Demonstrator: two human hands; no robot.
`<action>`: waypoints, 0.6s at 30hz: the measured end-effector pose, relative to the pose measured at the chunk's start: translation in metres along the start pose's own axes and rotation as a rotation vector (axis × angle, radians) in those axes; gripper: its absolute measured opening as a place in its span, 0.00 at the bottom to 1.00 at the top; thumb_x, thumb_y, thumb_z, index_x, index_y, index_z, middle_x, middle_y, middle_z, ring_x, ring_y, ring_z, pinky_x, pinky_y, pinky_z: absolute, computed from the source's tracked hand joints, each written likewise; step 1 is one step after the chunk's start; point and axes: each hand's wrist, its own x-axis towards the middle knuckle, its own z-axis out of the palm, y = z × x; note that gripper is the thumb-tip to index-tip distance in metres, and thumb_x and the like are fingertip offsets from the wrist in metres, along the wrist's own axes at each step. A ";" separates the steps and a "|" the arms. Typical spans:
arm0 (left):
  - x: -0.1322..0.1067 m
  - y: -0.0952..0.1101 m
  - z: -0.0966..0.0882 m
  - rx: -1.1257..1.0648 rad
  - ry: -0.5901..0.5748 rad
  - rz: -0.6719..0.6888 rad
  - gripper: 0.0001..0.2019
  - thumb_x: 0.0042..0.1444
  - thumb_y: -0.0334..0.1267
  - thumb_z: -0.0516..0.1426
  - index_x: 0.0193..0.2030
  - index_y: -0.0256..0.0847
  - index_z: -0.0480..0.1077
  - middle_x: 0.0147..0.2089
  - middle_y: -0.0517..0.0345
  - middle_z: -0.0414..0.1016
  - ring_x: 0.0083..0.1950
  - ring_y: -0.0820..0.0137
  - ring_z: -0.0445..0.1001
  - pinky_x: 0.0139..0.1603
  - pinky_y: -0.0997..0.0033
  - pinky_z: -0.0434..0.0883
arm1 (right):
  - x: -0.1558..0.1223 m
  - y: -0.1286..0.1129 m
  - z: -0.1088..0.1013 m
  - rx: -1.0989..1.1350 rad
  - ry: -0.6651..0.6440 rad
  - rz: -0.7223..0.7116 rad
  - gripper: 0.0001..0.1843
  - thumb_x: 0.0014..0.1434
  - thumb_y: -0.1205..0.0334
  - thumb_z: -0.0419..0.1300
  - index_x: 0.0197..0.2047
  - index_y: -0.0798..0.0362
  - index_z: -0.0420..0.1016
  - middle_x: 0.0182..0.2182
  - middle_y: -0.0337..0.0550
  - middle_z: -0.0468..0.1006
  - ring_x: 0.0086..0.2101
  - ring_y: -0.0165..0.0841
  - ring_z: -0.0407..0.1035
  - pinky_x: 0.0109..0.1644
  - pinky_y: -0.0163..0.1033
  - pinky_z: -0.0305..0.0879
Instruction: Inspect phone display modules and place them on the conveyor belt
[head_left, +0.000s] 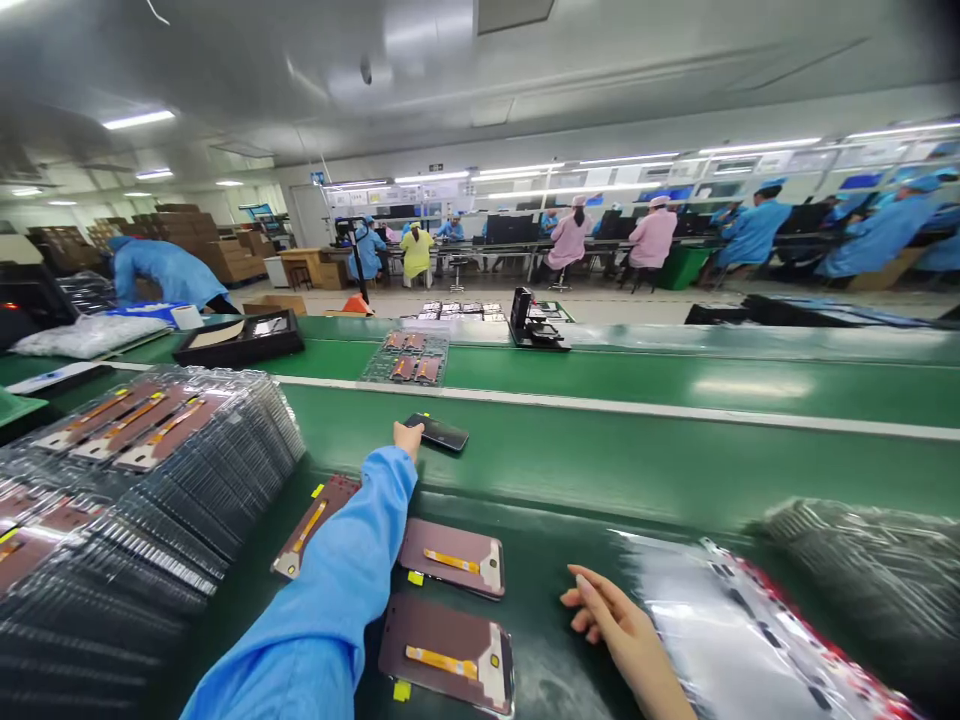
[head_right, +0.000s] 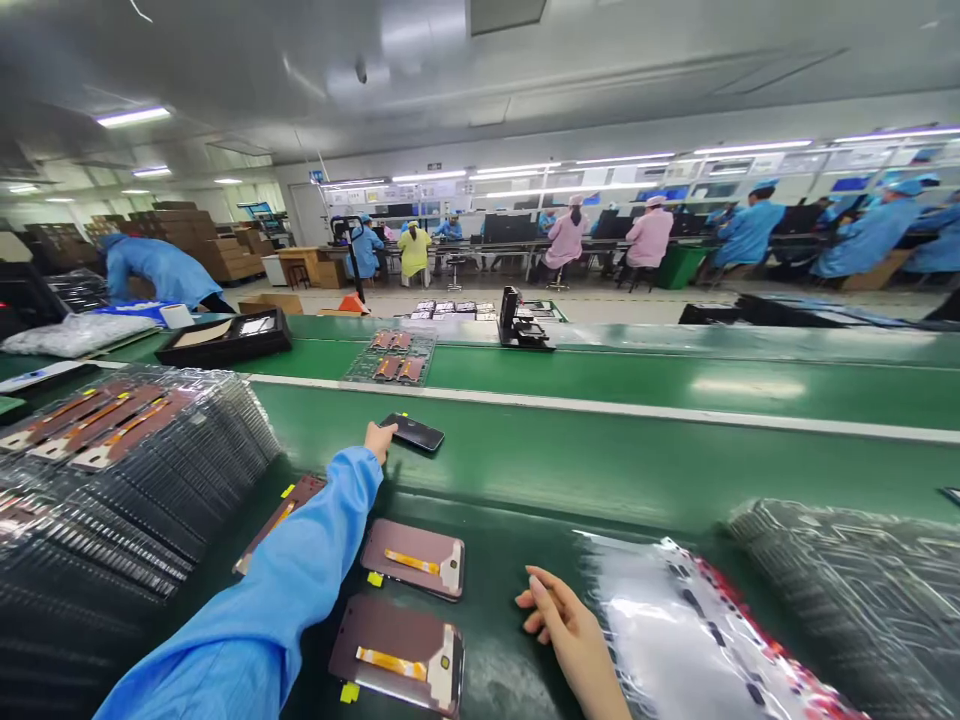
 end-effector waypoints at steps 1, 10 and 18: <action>0.002 0.000 -0.014 0.108 0.001 0.033 0.19 0.61 0.41 0.58 0.58 0.39 0.66 0.60 0.47 0.68 0.56 0.57 0.71 0.55 0.48 0.71 | 0.000 0.001 0.000 -0.001 -0.004 0.003 0.37 0.45 0.31 0.63 0.45 0.56 0.75 0.27 0.45 0.81 0.22 0.34 0.71 0.24 0.38 0.66; -0.065 -0.015 -0.186 1.000 -0.048 0.166 0.28 0.49 0.52 0.64 0.52 0.37 0.69 0.55 0.43 0.70 0.60 0.48 0.65 0.60 0.43 0.62 | -0.009 0.004 0.001 -0.069 -0.035 0.044 0.38 0.45 0.29 0.61 0.44 0.56 0.76 0.28 0.47 0.82 0.24 0.36 0.73 0.26 0.39 0.67; -0.117 -0.055 -0.222 1.368 0.050 0.051 0.40 0.45 0.59 0.60 0.58 0.29 0.64 0.53 0.34 0.68 0.57 0.42 0.67 0.51 0.52 0.67 | -0.007 0.009 -0.003 -0.115 -0.120 0.099 0.40 0.42 0.28 0.61 0.44 0.56 0.76 0.31 0.49 0.83 0.26 0.38 0.74 0.27 0.39 0.70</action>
